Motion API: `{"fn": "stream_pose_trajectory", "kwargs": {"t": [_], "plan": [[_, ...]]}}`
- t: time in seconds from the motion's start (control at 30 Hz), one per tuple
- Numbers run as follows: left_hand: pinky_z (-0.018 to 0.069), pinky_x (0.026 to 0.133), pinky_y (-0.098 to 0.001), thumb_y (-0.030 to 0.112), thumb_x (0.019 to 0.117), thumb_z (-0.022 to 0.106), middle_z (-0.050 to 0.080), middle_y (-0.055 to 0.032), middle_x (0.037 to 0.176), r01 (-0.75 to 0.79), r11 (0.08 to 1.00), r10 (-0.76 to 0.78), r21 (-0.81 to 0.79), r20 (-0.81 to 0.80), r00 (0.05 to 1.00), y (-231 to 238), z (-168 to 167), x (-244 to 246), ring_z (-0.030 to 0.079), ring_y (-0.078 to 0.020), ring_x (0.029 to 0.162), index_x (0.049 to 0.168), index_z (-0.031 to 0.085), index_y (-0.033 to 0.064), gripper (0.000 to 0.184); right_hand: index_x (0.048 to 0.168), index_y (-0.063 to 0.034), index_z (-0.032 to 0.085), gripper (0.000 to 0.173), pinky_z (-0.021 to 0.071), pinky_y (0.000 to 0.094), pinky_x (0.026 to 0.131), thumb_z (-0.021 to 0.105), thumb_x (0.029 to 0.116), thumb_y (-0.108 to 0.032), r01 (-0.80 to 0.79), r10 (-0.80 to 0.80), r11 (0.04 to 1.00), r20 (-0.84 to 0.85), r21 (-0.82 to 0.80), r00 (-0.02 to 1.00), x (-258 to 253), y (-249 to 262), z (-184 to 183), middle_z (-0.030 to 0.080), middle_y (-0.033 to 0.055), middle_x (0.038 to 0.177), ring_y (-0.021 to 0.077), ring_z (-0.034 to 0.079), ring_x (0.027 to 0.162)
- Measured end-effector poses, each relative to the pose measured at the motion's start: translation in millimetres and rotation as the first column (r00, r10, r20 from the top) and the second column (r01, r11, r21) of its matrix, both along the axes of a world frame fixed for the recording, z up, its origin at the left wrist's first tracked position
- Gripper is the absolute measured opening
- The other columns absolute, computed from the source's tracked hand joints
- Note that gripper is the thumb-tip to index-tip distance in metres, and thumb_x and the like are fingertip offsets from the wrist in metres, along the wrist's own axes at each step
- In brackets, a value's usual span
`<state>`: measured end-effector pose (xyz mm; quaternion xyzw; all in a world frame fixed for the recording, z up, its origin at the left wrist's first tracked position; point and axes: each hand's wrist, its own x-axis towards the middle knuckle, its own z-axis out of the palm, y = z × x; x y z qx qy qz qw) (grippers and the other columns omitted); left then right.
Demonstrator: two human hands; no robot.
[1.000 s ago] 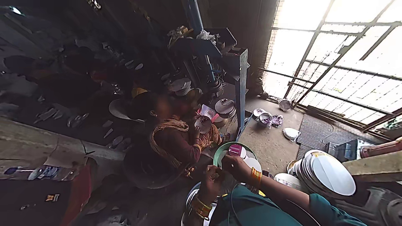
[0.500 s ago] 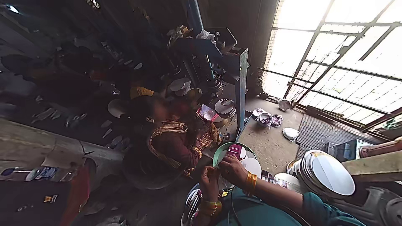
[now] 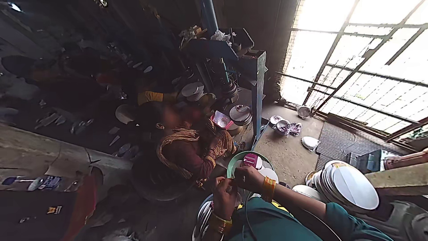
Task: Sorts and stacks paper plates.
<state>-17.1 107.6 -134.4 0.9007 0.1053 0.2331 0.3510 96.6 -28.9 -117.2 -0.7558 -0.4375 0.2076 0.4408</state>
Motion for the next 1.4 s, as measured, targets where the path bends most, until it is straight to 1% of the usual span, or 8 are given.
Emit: {"fn": "stream_pose_trajectory", "kwargs": {"t": [0.07,0.13,0.23,0.37,0.53,0.77,1.17,1.4], "plan": [[0.0559,0.080,-0.0284,0.004,0.0818,0.070,0.070,-0.0030,0.084,0.051,0.896,-0.121,-0.441,-0.132,0.984,9,9,-1,0.066,-0.0081,0.083,0.088,0.070,-0.0024,0.009,0.092,0.0091,0.069,0.013,0.0537,0.0493,0.086,0.068,0.0868,-0.002,-0.003,-0.004,0.994,0.066,0.111,0.998,-1,-1,-8,0.069,0.0250,0.095,0.0371,0.069,0.093],[0.0556,0.077,-0.0222,-0.004,0.0842,0.058,0.066,0.0065,0.080,0.057,0.626,-0.200,-0.777,-0.089,0.976,15,9,-1,0.064,-0.0006,0.078,0.089,0.062,0.0055,0.012,0.091,0.0087,0.068,0.011,0.0552,0.0436,0.088,0.071,0.0849,0.000,0.011,-0.043,0.969,0.124,0.246,0.991,-2,-1,-16,0.069,0.0253,0.097,0.0354,0.068,0.095],[0.0559,0.074,-0.0214,-0.006,0.0876,0.053,0.065,0.0080,0.078,-0.032,0.483,-0.067,-0.875,-0.073,0.995,10,11,-2,0.063,-0.0003,0.075,0.089,0.061,0.0079,0.016,0.087,0.0057,0.070,0.009,0.0512,0.0403,0.099,0.069,0.0798,0.001,-0.014,-0.065,0.905,0.170,0.425,0.983,-3,-2,-30,0.070,0.0231,0.101,0.0337,0.066,0.105],[0.0551,0.074,-0.0186,-0.008,0.0844,0.061,0.065,0.0082,0.077,-0.009,0.567,-0.067,-0.824,-0.057,0.996,6,16,-1,0.063,0.0012,0.075,0.088,0.063,0.0050,0.014,0.086,-0.0026,0.077,0.015,0.0467,0.0410,0.099,0.078,0.0843,-0.017,0.073,-0.139,0.929,0.162,0.362,0.977,-5,-5,-21,0.074,0.0123,0.094,0.0278,0.066,0.102],[0.0561,0.073,-0.0199,-0.007,0.0856,0.066,0.066,0.0066,0.076,0.009,0.612,-0.091,-0.791,-0.060,0.994,10,19,2,0.064,-0.0003,0.074,0.088,0.065,0.0034,0.011,0.093,-0.0058,0.080,0.025,0.0436,0.0598,0.096,0.083,0.0824,-0.029,0.111,-0.124,0.984,0.090,0.137,0.988,-6,-4,4,0.074,0.0111,0.102,0.0356,0.061,0.114],[0.0551,0.078,-0.0211,0.000,0.0869,0.066,0.067,0.0012,0.086,0.001,0.712,-0.106,-0.702,-0.107,0.989,14,24,4,0.064,-0.0010,0.082,0.092,0.067,-0.0029,0.005,0.080,-0.0076,0.071,0.008,0.0498,0.0541,0.076,0.066,0.0863,-0.006,0.067,-0.117,0.992,0.575,0.107,0.810,-6,5,14,0.067,0.0104,0.085,0.0348,0.066,0.095],[0.0522,0.078,-0.0221,-0.001,0.0876,0.058,0.065,-0.0026,0.087,-0.076,0.823,-0.015,-0.563,-0.155,0.988,20,20,13,0.062,-0.0039,0.083,0.087,0.063,-0.0032,0.006,0.077,-0.0081,0.068,0.007,0.0513,0.0519,0.075,0.067,0.0816,-0.003,0.133,-0.181,0.983,0.602,0.123,0.778,-13,-12,9,0.069,0.0071,0.089,0.0324,0.067,0.100],[0.0532,0.083,-0.0375,-0.001,0.0915,0.062,0.067,-0.0144,0.091,-0.116,0.912,0.003,-0.395,-0.277,0.961,22,1,15,0.064,-0.0194,0.086,0.094,0.065,-0.0094,0.009,0.082,-0.0004,0.071,0.007,0.0499,0.0573,0.082,0.065,0.0826,0.004,0.114,-0.079,0.992,0.448,-0.053,0.891,-14,-24,-3,0.071,0.0149,0.096,0.0372,0.067,0.104]]}}
